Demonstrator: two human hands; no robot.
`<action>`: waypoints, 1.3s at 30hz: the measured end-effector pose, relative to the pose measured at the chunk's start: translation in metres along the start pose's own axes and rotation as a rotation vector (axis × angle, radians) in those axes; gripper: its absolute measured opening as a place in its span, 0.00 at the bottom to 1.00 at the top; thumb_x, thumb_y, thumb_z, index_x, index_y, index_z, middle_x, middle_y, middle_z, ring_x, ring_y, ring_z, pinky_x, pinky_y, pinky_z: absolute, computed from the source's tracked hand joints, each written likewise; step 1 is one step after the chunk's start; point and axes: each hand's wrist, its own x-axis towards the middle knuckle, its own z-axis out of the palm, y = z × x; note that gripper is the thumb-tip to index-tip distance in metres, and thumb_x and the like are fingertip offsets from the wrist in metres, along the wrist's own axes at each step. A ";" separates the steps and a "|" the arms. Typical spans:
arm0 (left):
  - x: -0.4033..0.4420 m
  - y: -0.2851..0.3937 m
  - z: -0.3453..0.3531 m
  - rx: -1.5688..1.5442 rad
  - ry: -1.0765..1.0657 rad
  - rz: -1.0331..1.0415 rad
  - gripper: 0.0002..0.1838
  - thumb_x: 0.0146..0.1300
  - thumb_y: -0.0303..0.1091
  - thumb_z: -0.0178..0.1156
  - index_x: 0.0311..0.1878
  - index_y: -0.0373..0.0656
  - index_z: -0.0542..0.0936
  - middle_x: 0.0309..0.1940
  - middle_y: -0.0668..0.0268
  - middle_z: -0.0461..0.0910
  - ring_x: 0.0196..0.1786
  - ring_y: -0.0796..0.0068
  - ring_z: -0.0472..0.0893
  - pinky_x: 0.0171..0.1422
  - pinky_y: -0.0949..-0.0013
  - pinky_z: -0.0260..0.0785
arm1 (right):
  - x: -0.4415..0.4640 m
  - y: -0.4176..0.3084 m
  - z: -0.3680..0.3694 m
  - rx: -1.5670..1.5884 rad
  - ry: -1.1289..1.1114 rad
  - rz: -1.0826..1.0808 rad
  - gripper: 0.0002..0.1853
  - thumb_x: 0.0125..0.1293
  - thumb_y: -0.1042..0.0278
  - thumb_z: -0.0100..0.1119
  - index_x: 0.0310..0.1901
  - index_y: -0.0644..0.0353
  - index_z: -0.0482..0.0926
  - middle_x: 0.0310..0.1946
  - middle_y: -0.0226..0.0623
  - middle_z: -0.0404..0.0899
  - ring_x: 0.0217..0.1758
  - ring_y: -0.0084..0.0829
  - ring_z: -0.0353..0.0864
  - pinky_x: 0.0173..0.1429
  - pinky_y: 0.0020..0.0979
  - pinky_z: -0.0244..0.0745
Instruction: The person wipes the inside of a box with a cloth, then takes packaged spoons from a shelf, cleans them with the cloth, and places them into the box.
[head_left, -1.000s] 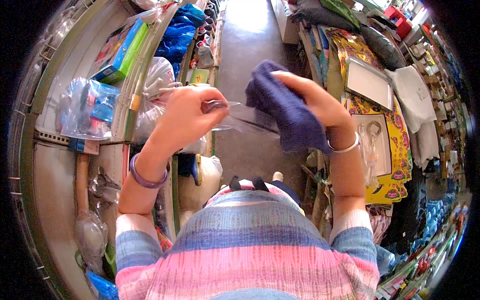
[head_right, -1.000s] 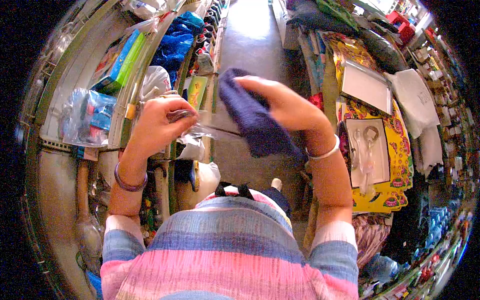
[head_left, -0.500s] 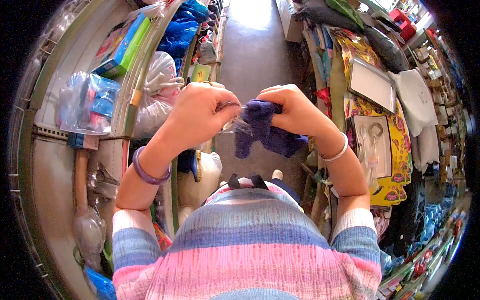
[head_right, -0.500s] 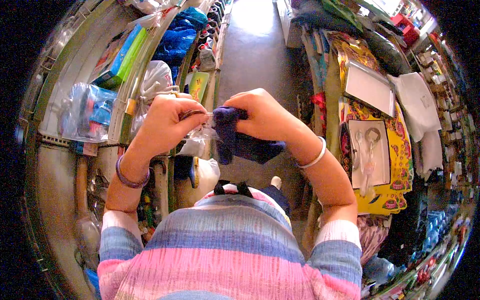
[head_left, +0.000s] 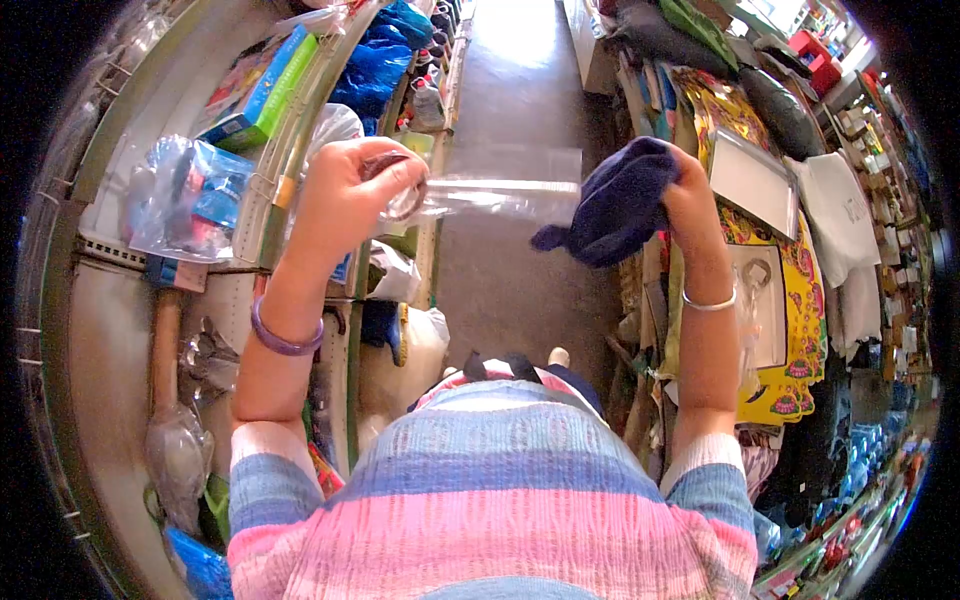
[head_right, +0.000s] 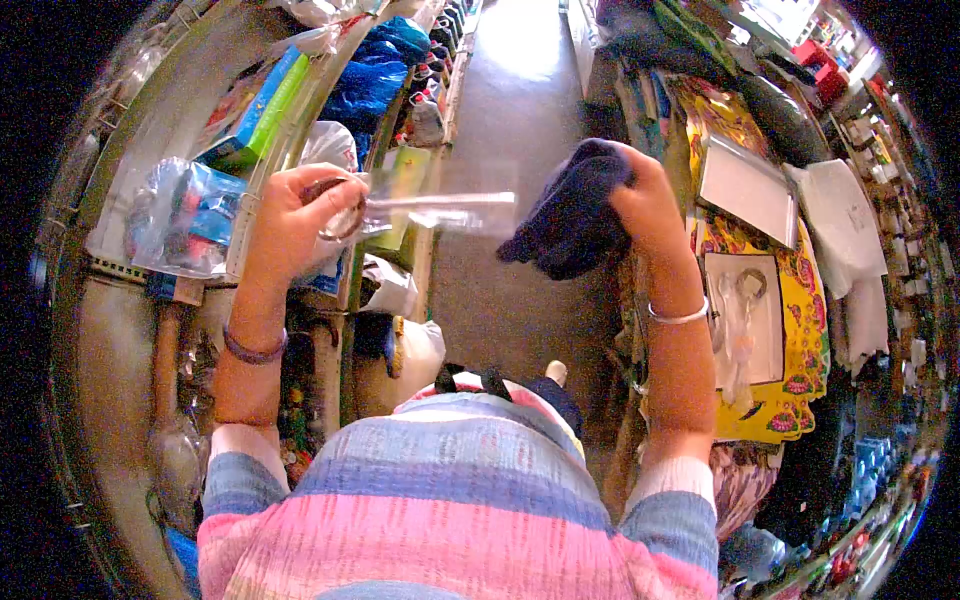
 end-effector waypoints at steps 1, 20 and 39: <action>0.000 -0.002 0.002 -0.091 0.072 0.011 0.07 0.57 0.29 0.61 0.34 0.35 0.82 0.27 0.68 0.81 0.30 0.86 0.76 0.33 0.80 0.66 | -0.003 0.006 -0.003 0.132 0.054 0.040 0.14 0.56 0.76 0.56 0.45 0.65 0.76 0.36 0.34 0.80 0.38 0.25 0.79 0.45 0.26 0.74; -0.011 -0.001 0.093 -0.618 0.244 0.039 0.06 0.57 0.20 0.58 0.39 0.36 0.77 0.34 0.66 0.80 0.37 0.83 0.78 0.43 0.80 0.70 | -0.006 -0.011 0.131 0.442 0.254 -0.098 0.09 0.54 0.77 0.59 0.38 0.65 0.77 0.30 0.27 0.78 0.33 0.17 0.74 0.38 0.21 0.72; -0.016 0.000 0.114 -0.912 0.309 0.018 0.04 0.60 0.23 0.57 0.38 0.39 0.77 0.33 0.68 0.79 0.35 0.81 0.77 0.41 0.79 0.70 | -0.006 0.002 0.120 0.920 0.254 -0.213 0.12 0.62 0.76 0.52 0.48 0.61 0.72 0.40 0.38 0.78 0.40 0.29 0.80 0.46 0.30 0.79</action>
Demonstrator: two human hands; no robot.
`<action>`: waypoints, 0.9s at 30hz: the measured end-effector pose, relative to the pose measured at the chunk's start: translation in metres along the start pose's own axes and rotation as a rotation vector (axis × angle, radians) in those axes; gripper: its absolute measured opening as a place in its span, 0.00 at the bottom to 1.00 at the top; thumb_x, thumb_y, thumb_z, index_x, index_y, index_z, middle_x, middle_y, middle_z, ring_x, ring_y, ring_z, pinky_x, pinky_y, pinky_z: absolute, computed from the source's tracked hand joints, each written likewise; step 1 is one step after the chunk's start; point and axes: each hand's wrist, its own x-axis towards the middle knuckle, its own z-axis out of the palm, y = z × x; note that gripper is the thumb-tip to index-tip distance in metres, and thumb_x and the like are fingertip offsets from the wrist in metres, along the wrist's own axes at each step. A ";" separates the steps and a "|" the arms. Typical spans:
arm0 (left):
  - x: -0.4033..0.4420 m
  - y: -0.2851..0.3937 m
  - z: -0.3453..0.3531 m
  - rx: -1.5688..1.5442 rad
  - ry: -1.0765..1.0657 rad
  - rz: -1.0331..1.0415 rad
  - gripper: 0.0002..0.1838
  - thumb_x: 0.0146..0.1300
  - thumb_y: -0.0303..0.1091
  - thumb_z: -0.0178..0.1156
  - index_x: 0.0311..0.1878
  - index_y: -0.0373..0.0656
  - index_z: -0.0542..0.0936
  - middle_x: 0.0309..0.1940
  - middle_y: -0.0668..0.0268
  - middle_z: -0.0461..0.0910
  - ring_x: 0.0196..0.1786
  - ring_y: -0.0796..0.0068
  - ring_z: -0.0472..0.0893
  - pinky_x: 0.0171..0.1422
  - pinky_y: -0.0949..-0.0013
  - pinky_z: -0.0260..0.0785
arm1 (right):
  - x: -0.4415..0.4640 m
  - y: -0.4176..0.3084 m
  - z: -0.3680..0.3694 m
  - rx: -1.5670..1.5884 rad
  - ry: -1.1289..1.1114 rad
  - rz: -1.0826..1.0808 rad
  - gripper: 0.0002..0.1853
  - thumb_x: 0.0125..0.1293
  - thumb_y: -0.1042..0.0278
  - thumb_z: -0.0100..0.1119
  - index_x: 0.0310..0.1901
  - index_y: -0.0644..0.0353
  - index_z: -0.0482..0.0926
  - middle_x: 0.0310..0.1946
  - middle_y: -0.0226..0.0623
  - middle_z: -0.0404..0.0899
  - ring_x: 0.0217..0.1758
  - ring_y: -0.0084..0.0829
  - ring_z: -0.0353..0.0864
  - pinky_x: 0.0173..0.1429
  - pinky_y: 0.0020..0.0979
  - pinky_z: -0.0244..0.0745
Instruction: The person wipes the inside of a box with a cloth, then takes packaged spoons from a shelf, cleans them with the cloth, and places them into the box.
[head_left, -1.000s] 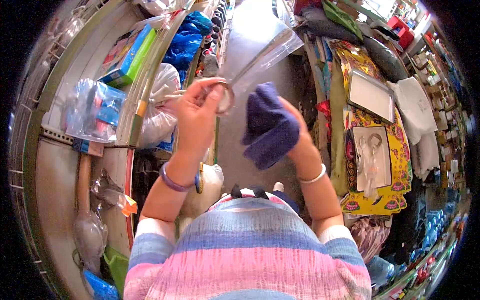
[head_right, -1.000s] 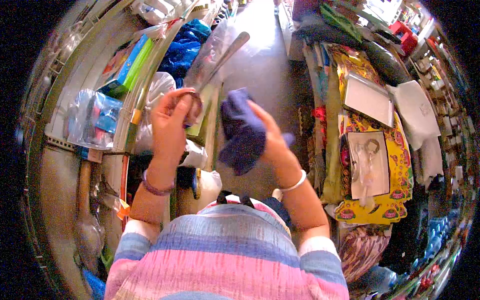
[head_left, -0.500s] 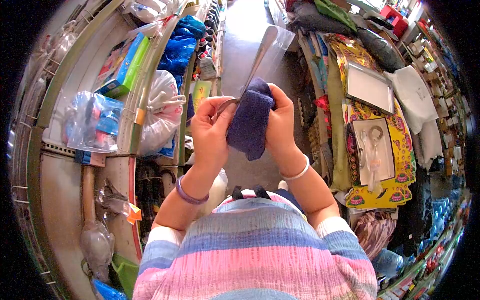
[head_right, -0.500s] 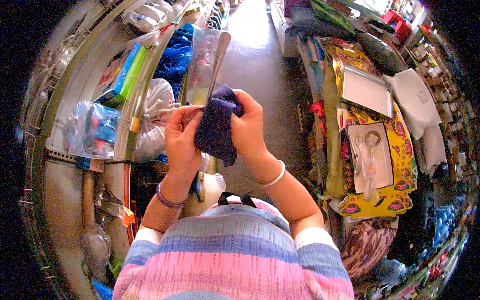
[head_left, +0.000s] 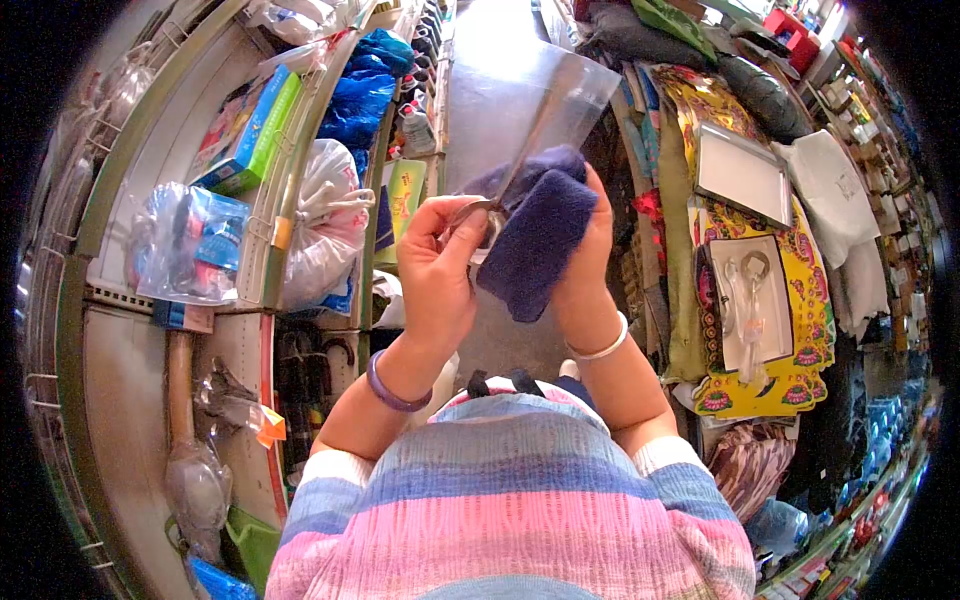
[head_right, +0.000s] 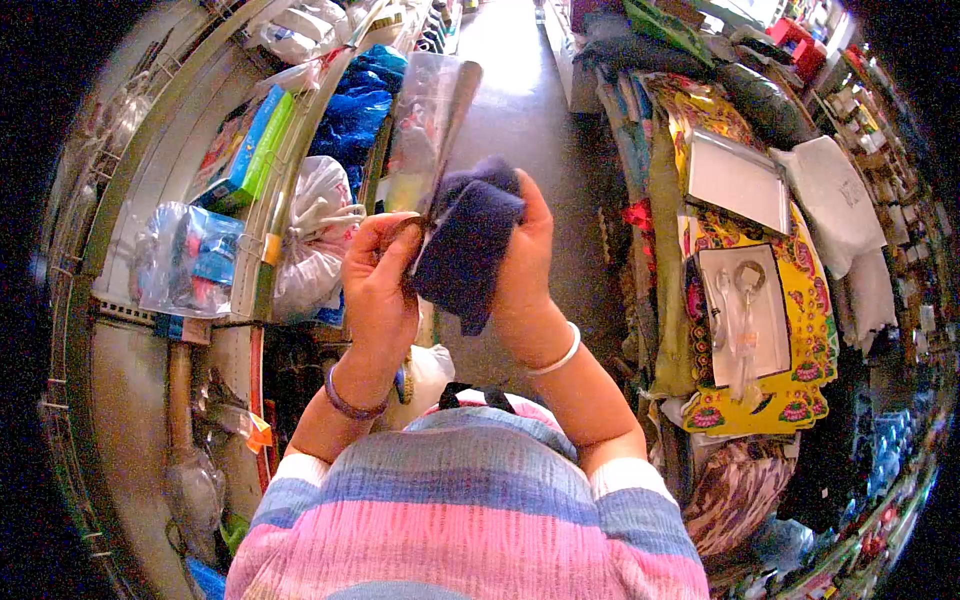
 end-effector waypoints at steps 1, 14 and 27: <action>0.001 -0.001 -0.002 0.033 -0.001 0.038 0.04 0.60 0.23 0.57 0.38 0.40 0.77 0.33 0.68 0.79 0.36 0.80 0.78 0.42 0.78 0.71 | 0.002 -0.008 0.002 0.078 -0.015 0.054 0.14 0.62 0.76 0.52 0.51 0.61 0.71 0.43 0.40 0.77 0.43 0.30 0.79 0.49 0.32 0.78; -0.005 0.008 0.005 0.191 -0.031 0.059 0.03 0.60 0.23 0.58 0.37 0.37 0.77 0.31 0.69 0.79 0.33 0.86 0.76 0.39 0.82 0.68 | -0.005 -0.004 0.007 -0.302 -0.028 0.027 0.09 0.56 0.78 0.61 0.39 0.63 0.78 0.32 0.33 0.81 0.32 0.21 0.79 0.37 0.23 0.77; -0.010 0.002 0.009 0.084 -0.020 0.027 0.04 0.59 0.22 0.59 0.38 0.36 0.77 0.32 0.68 0.79 0.34 0.85 0.76 0.39 0.82 0.68 | -0.004 -0.006 0.008 -0.167 0.133 0.005 0.05 0.59 0.76 0.57 0.37 0.63 0.78 0.29 0.34 0.81 0.27 0.22 0.79 0.31 0.24 0.77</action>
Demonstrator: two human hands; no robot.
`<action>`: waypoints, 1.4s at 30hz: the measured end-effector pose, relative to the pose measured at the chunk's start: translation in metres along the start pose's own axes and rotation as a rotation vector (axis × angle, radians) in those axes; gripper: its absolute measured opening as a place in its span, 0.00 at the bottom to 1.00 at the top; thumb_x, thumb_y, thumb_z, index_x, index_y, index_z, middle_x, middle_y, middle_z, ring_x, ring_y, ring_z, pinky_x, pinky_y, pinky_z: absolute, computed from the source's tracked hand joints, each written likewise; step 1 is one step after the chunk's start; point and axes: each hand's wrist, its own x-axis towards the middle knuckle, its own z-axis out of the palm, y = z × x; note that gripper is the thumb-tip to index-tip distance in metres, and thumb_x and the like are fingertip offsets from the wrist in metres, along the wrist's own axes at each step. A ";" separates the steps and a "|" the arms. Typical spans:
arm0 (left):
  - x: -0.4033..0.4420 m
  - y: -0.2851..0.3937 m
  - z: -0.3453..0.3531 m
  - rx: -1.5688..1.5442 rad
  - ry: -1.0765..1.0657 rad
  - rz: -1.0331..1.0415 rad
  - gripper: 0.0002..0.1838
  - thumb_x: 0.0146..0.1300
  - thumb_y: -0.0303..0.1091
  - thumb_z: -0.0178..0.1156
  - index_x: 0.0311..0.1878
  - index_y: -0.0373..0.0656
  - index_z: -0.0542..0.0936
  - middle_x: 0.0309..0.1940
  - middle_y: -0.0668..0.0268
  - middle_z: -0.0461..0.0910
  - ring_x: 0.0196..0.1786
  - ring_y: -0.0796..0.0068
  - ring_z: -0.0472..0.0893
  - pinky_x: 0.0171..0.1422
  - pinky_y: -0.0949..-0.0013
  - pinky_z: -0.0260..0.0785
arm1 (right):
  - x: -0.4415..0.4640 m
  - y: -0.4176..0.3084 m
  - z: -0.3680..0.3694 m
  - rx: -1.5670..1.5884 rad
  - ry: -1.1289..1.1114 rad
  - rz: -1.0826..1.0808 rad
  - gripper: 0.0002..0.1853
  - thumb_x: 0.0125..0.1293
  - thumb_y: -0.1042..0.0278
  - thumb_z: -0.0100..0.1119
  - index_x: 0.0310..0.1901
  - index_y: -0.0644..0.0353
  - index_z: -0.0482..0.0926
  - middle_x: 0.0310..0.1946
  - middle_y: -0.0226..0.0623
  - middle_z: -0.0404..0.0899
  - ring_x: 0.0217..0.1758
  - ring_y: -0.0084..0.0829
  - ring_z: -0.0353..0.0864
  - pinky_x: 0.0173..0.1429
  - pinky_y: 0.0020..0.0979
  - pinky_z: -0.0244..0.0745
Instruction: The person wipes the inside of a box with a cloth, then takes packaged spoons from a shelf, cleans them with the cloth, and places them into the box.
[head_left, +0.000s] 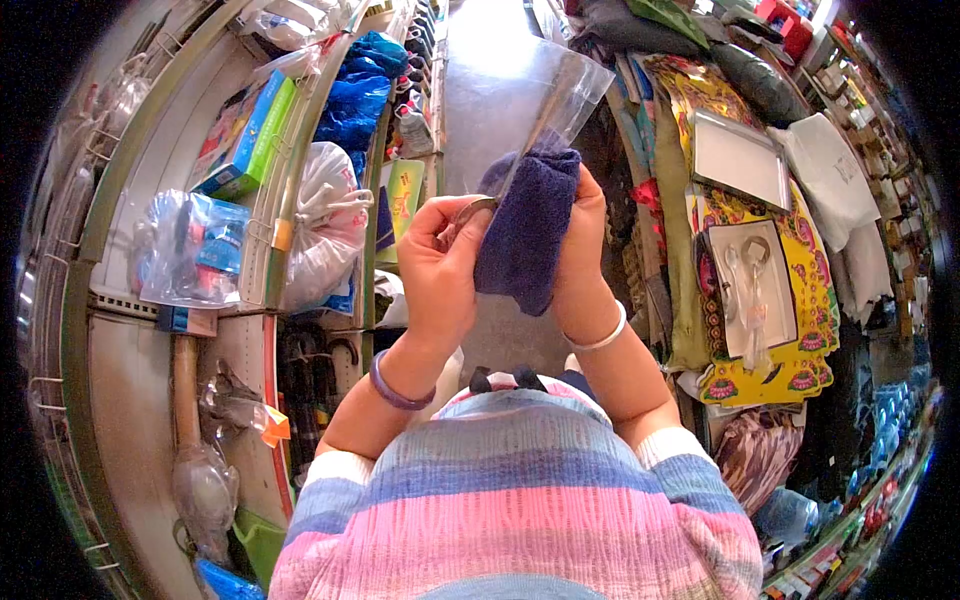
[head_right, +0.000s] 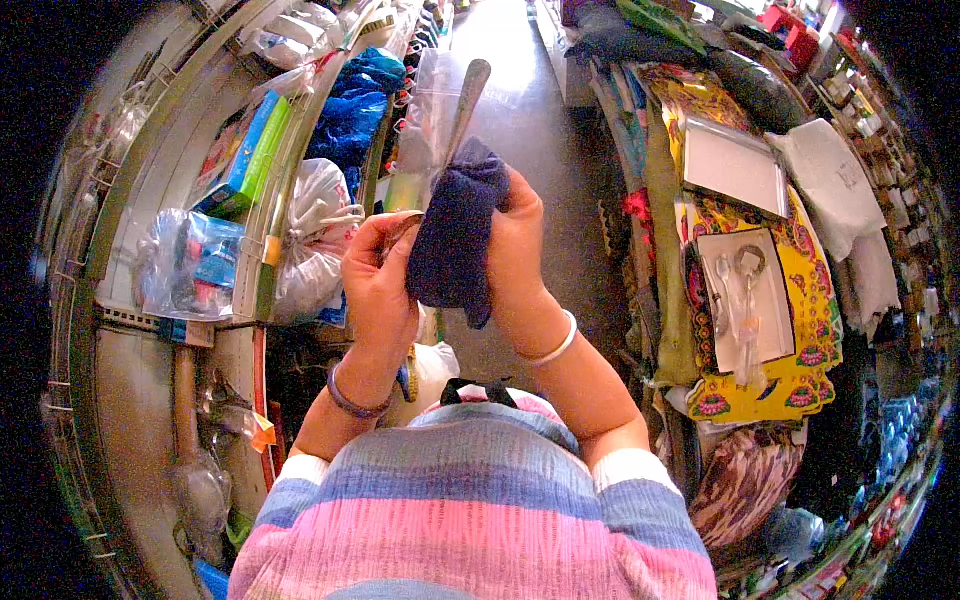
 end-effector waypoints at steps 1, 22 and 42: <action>0.000 0.001 0.000 0.012 -0.008 -0.001 0.04 0.59 0.22 0.59 0.38 0.36 0.77 0.32 0.68 0.79 0.33 0.85 0.76 0.39 0.82 0.68 | 0.002 0.000 0.000 0.026 0.000 -0.007 0.05 0.61 0.74 0.54 0.37 0.64 0.78 0.29 0.36 0.81 0.27 0.24 0.80 0.30 0.25 0.78; 0.012 0.005 -0.016 0.165 0.023 0.049 0.06 0.57 0.21 0.60 0.38 0.38 0.77 0.31 0.71 0.78 0.34 0.87 0.75 0.38 0.82 0.67 | 0.003 -0.008 -0.020 0.001 -0.331 0.261 0.25 0.60 0.71 0.57 0.59 0.66 0.66 0.50 0.41 0.75 0.48 0.27 0.77 0.51 0.27 0.76; 0.003 -0.002 -0.018 0.334 0.014 0.031 0.05 0.56 0.20 0.60 0.35 0.38 0.76 0.26 0.72 0.76 0.29 0.89 0.73 0.34 0.84 0.65 | 0.013 -0.012 0.002 0.139 -0.096 0.098 0.16 0.57 0.79 0.56 0.49 0.63 0.72 0.38 0.35 0.78 0.37 0.23 0.79 0.42 0.25 0.76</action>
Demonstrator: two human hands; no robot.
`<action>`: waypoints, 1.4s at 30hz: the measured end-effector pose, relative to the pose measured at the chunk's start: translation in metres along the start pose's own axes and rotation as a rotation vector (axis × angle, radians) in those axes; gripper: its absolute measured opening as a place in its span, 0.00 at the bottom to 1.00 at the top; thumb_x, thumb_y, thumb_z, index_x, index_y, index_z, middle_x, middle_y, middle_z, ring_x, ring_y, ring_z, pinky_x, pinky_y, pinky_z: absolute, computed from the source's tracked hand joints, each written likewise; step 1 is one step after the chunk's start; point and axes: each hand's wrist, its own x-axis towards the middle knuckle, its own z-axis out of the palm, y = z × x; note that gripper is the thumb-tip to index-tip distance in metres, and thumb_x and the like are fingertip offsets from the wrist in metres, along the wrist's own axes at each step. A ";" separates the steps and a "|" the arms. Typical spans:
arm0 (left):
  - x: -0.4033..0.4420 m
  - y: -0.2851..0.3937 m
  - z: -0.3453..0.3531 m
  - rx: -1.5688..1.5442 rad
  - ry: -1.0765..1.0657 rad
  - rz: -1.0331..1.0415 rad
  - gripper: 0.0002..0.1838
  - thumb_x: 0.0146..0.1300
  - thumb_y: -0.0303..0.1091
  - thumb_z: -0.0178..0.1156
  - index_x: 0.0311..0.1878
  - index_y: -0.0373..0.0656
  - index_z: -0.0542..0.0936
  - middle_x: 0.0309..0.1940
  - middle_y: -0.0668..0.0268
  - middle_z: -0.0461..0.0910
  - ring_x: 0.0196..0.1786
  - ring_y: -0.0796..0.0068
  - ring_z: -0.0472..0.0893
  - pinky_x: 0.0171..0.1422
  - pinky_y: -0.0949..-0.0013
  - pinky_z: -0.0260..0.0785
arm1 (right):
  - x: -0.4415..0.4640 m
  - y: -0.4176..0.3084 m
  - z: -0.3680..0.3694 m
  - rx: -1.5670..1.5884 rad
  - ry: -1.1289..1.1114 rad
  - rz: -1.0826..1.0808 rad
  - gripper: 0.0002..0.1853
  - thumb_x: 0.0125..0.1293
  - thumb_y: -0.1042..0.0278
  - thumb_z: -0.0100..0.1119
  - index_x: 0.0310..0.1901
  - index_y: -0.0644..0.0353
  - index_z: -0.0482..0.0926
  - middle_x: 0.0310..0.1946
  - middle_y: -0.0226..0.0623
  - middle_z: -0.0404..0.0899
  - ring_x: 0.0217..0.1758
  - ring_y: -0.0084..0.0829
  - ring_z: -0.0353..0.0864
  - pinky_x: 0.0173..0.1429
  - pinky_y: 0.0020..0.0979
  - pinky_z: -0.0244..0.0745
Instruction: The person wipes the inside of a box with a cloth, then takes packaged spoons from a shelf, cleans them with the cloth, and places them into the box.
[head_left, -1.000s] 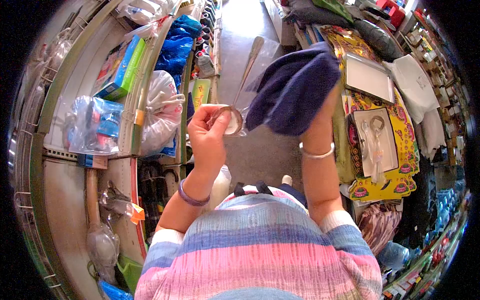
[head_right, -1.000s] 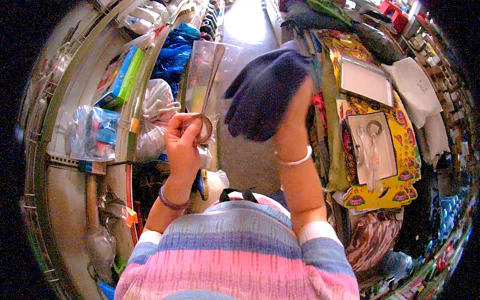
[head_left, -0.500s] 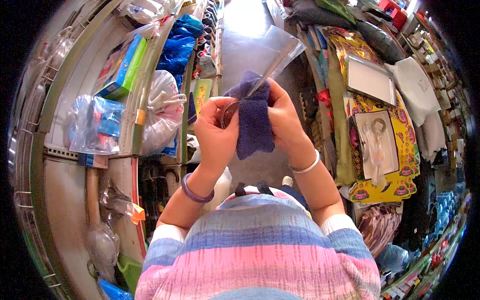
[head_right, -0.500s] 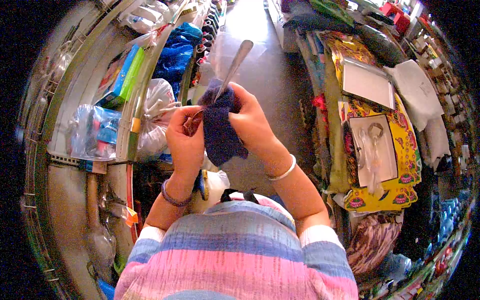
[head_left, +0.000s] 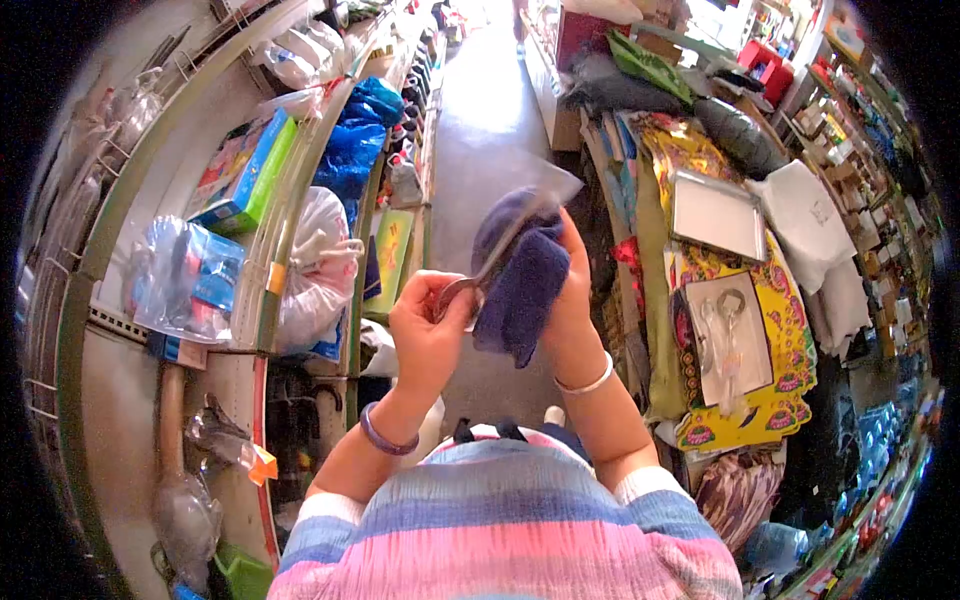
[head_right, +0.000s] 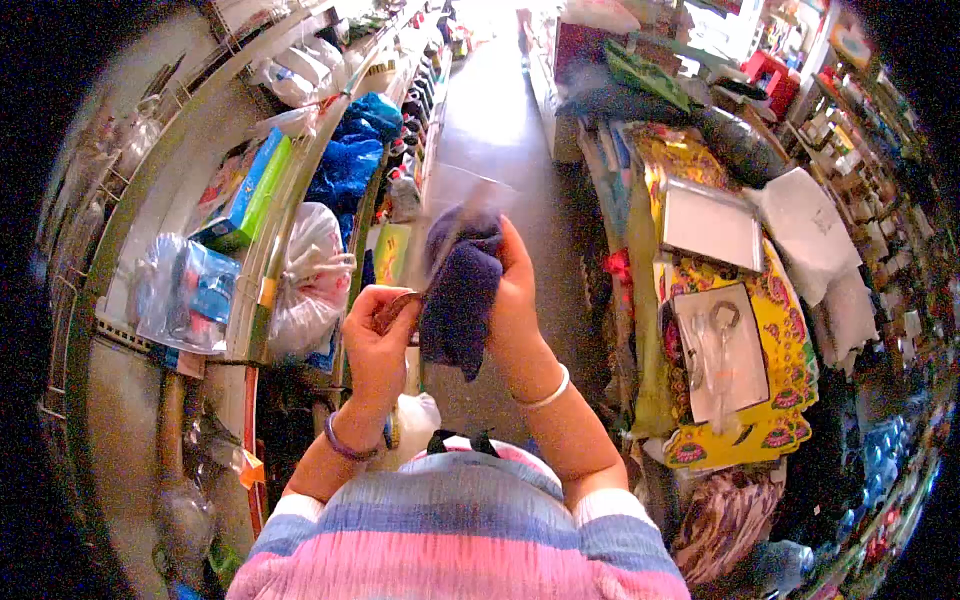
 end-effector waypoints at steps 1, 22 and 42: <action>0.001 -0.002 -0.001 -0.068 0.020 -0.024 0.05 0.56 0.20 0.60 0.36 0.38 0.76 0.27 0.72 0.76 0.30 0.88 0.73 0.34 0.84 0.65 | 0.000 0.008 -0.008 -0.116 -0.045 0.029 0.17 0.58 0.78 0.57 0.51 0.64 0.71 0.40 0.35 0.78 0.38 0.23 0.78 0.43 0.25 0.76; 0.037 0.063 -0.046 0.793 -0.419 0.270 0.21 0.49 0.40 0.68 0.45 0.44 0.77 0.30 0.64 0.79 0.29 0.70 0.80 0.33 0.71 0.70 | -0.011 -0.015 -0.023 -1.685 -0.754 -0.109 0.15 0.45 0.75 0.54 0.39 0.60 0.77 0.34 0.44 0.78 0.39 0.47 0.78 0.44 0.41 0.73; 0.000 -0.039 -0.030 0.731 -0.001 0.679 0.05 0.55 0.29 0.62 0.27 0.41 0.77 0.20 0.60 0.74 0.22 0.63 0.75 0.28 0.66 0.66 | -0.036 0.075 -0.054 0.238 0.415 0.449 0.08 0.66 0.64 0.50 0.38 0.59 0.73 0.30 0.32 0.78 0.30 0.30 0.79 0.36 0.34 0.78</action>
